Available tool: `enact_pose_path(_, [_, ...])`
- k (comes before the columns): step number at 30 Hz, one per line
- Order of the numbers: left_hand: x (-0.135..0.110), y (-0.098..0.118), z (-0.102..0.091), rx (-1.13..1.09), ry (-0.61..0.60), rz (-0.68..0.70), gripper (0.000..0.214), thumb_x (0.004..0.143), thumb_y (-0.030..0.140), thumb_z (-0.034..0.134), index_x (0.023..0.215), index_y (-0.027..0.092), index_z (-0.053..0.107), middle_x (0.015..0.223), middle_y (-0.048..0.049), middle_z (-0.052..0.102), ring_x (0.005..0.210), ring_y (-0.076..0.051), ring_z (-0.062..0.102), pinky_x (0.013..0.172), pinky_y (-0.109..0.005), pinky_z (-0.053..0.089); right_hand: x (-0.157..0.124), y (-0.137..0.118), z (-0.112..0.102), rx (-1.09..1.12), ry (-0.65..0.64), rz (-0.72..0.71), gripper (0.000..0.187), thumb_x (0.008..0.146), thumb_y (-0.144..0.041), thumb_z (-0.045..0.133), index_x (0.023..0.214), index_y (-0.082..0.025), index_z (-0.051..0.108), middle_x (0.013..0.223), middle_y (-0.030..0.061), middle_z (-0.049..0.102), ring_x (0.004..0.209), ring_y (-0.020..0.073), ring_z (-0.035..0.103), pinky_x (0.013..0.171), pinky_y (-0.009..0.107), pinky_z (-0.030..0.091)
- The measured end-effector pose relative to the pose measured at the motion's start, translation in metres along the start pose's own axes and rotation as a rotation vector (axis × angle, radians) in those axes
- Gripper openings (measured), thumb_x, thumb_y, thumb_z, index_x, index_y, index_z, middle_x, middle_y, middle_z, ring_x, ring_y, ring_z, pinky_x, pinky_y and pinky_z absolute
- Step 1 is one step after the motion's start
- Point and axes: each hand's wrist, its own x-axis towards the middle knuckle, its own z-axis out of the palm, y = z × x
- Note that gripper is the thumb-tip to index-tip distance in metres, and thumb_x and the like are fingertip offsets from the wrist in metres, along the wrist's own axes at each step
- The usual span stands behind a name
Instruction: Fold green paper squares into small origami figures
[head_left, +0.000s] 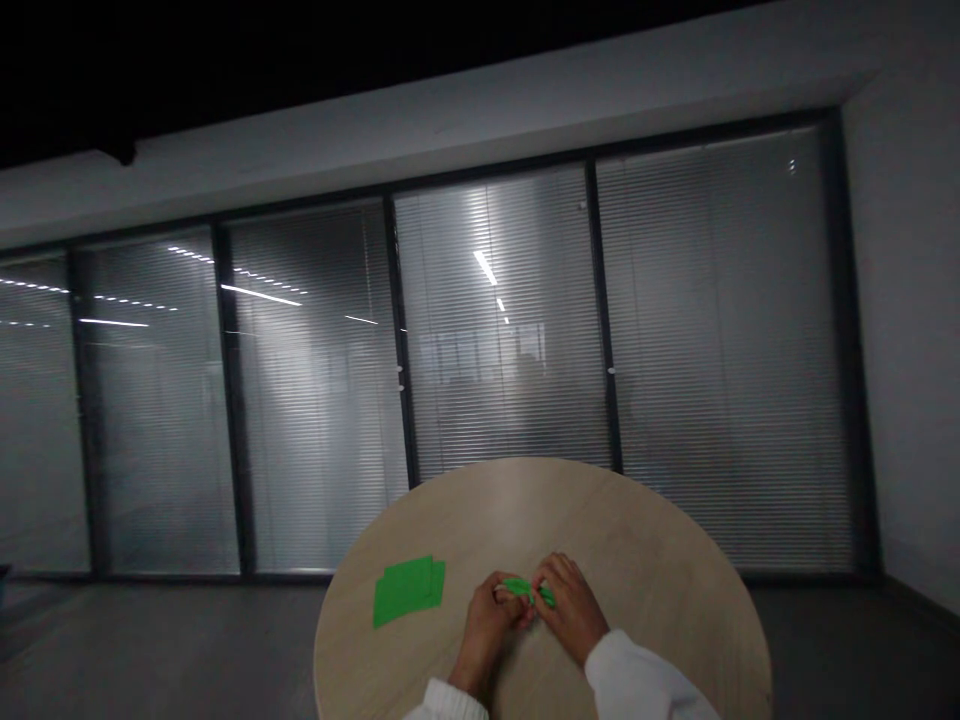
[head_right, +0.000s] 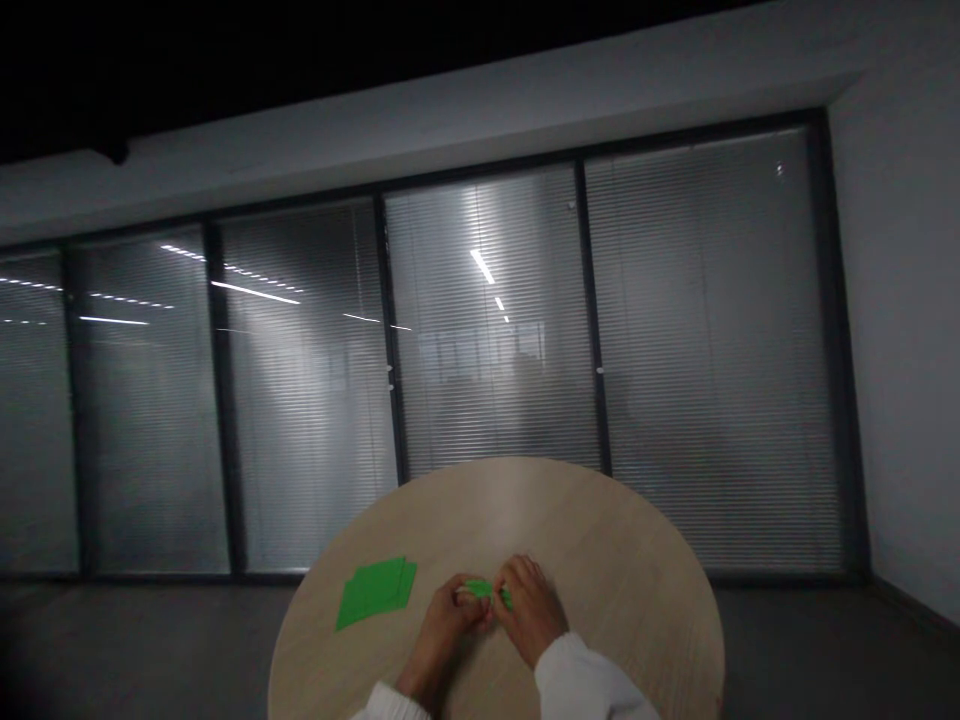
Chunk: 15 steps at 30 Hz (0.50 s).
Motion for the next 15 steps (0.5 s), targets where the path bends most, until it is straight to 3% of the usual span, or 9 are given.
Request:
enact_pose_path(5, [0.0012, -0.0007, -0.0014, -0.011, 0.023, -0.019, 0.037, 0.043, 0.022, 0.081, 0.073, 0.016, 0.06, 0.047, 0.0041, 0.06, 0.045, -0.012, 0.056, 0.046, -0.021, 0.043, -0.0004, -0.009, -0.0046, -0.089, -0.016, -0.07, 0.011, 0.084, -0.009, 0.056, 0.086, -0.02, 0.057, 0.092, 0.0034, 0.058, 0.09, 0.0211, 0.051, 0.084, 0.035, 0.042])
enact_pose_path(8, [0.0023, -0.0036, -0.0035, -0.018, 0.033, 0.042, 0.04, 0.046, 0.024, 0.081, 0.078, 0.016, 0.061, 0.046, 0.0048, 0.059, 0.044, -0.012, 0.055, 0.047, -0.021, 0.042, -0.0005, -0.0114, -0.006, -0.073, -0.024, -0.069, 0.012, 0.084, -0.009, 0.056, 0.087, -0.02, 0.059, 0.094, 0.0042, 0.06, 0.091, 0.0215, 0.052, 0.085, 0.036, 0.042])
enact_pose_path(15, [-0.001, -0.0066, -0.0051, 0.102, 0.043, 0.247, 0.044, 0.061, 0.038, 0.078, 0.095, 0.016, 0.062, 0.048, 0.0076, 0.053, 0.047, -0.011, 0.051, 0.053, -0.022, 0.041, 0.0012, -0.0041, -0.0036, 0.183, -0.021, 0.092, 0.004, 0.081, -0.018, 0.065, 0.079, -0.022, 0.067, 0.086, 0.0037, 0.066, 0.089, 0.0217, 0.059, 0.082, 0.034, 0.046])
